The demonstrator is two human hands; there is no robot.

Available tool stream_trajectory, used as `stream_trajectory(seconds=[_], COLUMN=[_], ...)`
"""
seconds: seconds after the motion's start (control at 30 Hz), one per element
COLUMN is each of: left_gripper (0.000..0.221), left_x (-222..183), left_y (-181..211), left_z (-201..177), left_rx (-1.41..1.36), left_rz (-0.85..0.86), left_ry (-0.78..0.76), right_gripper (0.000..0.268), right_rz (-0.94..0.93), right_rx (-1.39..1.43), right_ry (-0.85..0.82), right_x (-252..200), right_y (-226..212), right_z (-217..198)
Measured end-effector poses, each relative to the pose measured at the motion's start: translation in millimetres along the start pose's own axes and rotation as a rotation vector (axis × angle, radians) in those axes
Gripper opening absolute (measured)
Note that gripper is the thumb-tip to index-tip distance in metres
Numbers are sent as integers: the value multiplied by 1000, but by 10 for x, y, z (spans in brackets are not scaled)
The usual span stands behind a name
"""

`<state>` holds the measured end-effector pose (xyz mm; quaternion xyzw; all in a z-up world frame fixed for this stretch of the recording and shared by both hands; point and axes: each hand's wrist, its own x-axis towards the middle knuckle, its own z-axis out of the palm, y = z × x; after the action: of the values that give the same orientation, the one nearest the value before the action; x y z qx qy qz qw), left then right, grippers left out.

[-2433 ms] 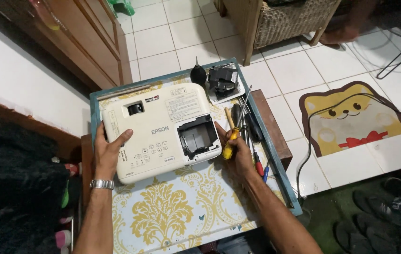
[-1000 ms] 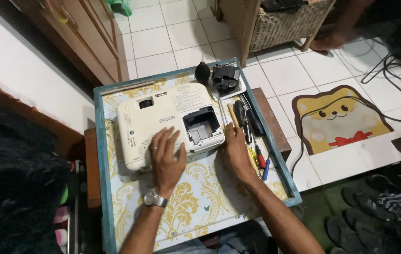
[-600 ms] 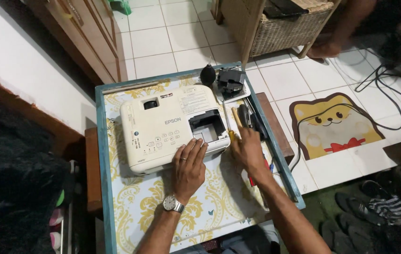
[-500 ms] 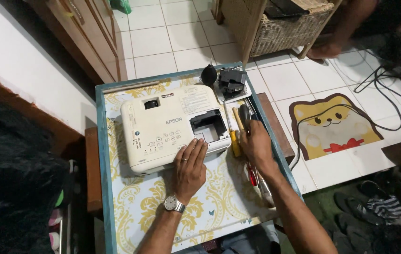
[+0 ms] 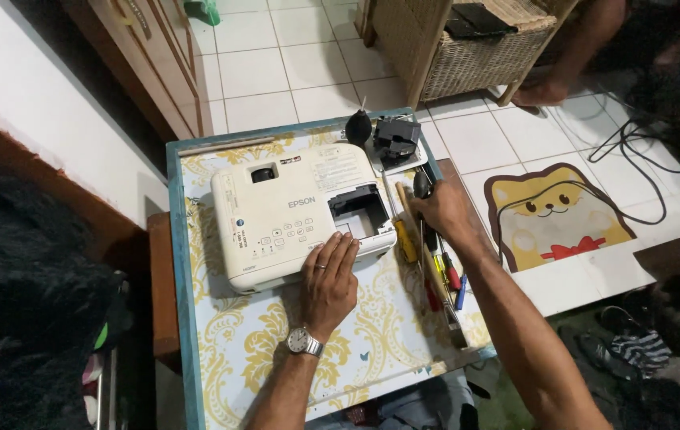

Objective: Removing the lamp cover and unscrewing internal components of a projector for maintenance or repair.

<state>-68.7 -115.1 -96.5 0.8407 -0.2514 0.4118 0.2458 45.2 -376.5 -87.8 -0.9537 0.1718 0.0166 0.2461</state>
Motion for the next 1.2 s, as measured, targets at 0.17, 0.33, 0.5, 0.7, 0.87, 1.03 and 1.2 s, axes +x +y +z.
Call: stream_trajectory(seconds=[0.17, 0.33, 0.5, 0.7, 0.87, 1.03, 1.2], left_gripper=[51, 52, 48, 47, 64, 77, 79], left_x=[2, 28, 93, 164, 280, 291, 213], left_y=[0, 33, 163, 372, 494, 503, 454], left_z=[2, -13, -45, 61, 363, 461, 500], left_rx=[8, 17, -47, 24, 170, 225, 263], left_rz=[3, 10, -105, -144, -171, -203, -200], left_ry=[-5, -21, -10, -183, -217, -165, -234], right_gripper=[51, 50, 36, 70, 20, 63, 65], right_rz=[-7, -78, -290, -144, 235, 599, 725], right_rx=[87, 79, 715, 1406, 1410, 966, 1111], right_ry=[74, 148, 105, -422, -137, -238, -300], right_x=[-355, -954, -1960, -2655, -3065, -3170, -3154], right_y=[-368, -360, -235, 608, 762, 373, 236], right_z=[-721, -1403, -1781, -1187, -195, -293, -358])
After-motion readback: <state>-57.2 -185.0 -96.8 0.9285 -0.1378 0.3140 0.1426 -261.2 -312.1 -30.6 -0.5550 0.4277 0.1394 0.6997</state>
